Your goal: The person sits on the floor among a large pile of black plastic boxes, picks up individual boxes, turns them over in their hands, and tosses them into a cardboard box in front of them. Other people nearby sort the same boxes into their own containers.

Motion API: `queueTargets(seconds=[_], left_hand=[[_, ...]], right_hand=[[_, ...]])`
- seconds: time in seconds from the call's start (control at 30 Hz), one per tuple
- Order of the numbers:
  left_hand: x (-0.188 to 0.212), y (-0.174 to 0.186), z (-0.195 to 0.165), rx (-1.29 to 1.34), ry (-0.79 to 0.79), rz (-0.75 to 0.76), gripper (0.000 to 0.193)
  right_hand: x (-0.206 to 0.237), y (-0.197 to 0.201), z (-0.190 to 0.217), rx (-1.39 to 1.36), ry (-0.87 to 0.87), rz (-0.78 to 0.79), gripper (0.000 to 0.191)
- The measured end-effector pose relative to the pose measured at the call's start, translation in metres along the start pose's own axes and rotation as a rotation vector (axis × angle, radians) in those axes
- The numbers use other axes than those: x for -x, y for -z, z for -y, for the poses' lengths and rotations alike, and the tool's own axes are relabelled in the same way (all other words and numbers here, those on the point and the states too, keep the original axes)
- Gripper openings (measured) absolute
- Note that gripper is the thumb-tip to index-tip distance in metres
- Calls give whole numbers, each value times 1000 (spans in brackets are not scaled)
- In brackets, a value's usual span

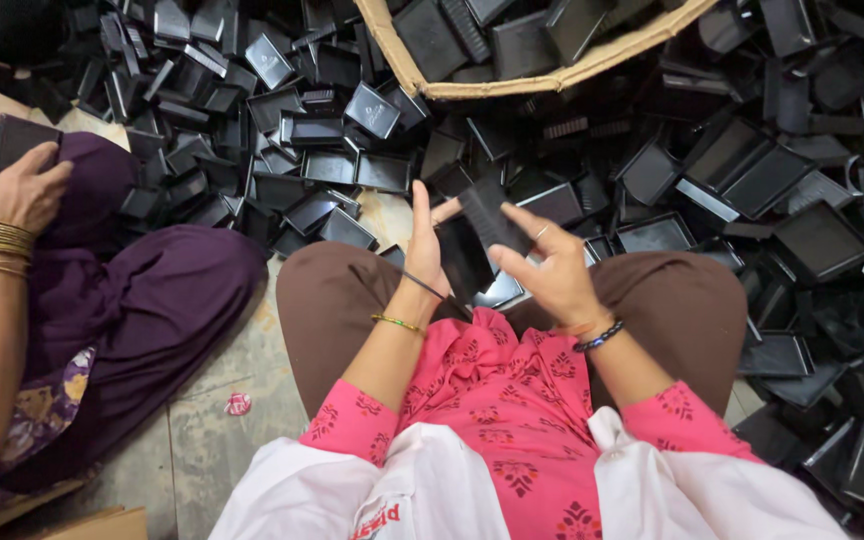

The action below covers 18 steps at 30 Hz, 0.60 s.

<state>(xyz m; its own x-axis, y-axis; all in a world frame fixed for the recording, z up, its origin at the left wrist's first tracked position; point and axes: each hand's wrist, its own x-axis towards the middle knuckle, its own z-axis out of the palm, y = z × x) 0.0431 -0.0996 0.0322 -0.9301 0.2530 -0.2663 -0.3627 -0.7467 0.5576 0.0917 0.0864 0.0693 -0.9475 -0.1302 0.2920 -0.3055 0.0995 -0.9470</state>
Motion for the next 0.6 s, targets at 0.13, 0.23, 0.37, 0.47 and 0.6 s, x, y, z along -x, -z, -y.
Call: queueTargets(seconds=[0.13,0.23,0.37,0.47,0.6], left_hand=[[-3,-5,5,-131,-95,-214,79],[-16,8,7,-56,-122,-227,82],[-21,30,18,173,38,-320,79],[2,31,26,-206,-214,-296,77],[34,14,0,-803,-781,-39,78]], right_hand=[[13,-26,0,68,3,17,55],[24,-27,1,276,159,45,59],[41,-17,-8,597,456,124,75],[54,-16,-10,582,353,175,65],[29,-9,29,461,239,377,58]])
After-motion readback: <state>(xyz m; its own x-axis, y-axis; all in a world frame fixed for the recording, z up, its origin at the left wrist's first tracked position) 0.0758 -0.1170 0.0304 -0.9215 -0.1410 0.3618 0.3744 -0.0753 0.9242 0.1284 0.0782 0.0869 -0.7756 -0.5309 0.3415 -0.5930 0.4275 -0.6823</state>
